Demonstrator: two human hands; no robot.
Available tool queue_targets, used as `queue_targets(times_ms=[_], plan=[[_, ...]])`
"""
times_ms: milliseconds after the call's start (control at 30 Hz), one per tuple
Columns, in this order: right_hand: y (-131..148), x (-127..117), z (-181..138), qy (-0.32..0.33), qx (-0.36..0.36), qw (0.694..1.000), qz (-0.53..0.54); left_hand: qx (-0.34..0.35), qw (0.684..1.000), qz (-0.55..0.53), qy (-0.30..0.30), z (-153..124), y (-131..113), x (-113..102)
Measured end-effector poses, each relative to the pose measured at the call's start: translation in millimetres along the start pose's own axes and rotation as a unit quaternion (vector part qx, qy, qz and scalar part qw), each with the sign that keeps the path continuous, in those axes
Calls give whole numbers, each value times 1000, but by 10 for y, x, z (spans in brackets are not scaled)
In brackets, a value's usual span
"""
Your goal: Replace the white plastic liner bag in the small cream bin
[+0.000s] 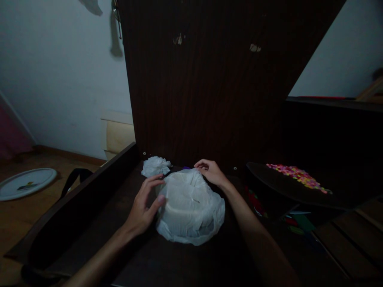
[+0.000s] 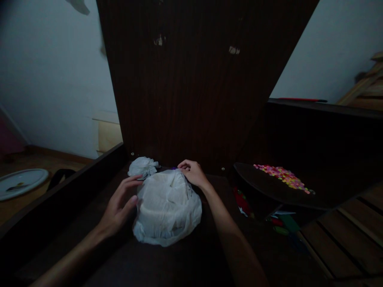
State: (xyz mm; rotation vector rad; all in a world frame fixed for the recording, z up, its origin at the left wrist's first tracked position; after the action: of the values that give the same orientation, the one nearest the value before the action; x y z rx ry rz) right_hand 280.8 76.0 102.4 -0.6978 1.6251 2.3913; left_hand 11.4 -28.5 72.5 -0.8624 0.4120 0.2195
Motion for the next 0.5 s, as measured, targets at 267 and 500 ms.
queue_targets(times_ms=[267, 500], plan=[[3, 4, -156, -40, 16, 999, -28, 127, 991, 40, -25, -287, -112, 50], [443, -215, -600, 65, 21, 995, -77, 128, 990, 45, -30, -423, -110, 90]])
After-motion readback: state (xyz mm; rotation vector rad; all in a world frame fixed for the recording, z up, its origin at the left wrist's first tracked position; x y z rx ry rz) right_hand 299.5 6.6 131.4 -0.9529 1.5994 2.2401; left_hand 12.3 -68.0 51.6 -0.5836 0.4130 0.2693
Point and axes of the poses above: each hand's wrist, its own z-axis towards the middle knuckle, its own x-axis out of the palm, y = z × x, the point moved 2 cm from there along z, towards the middle knuckle, and after that the axes turned 6 degrees about y, right-handed, at the moved point
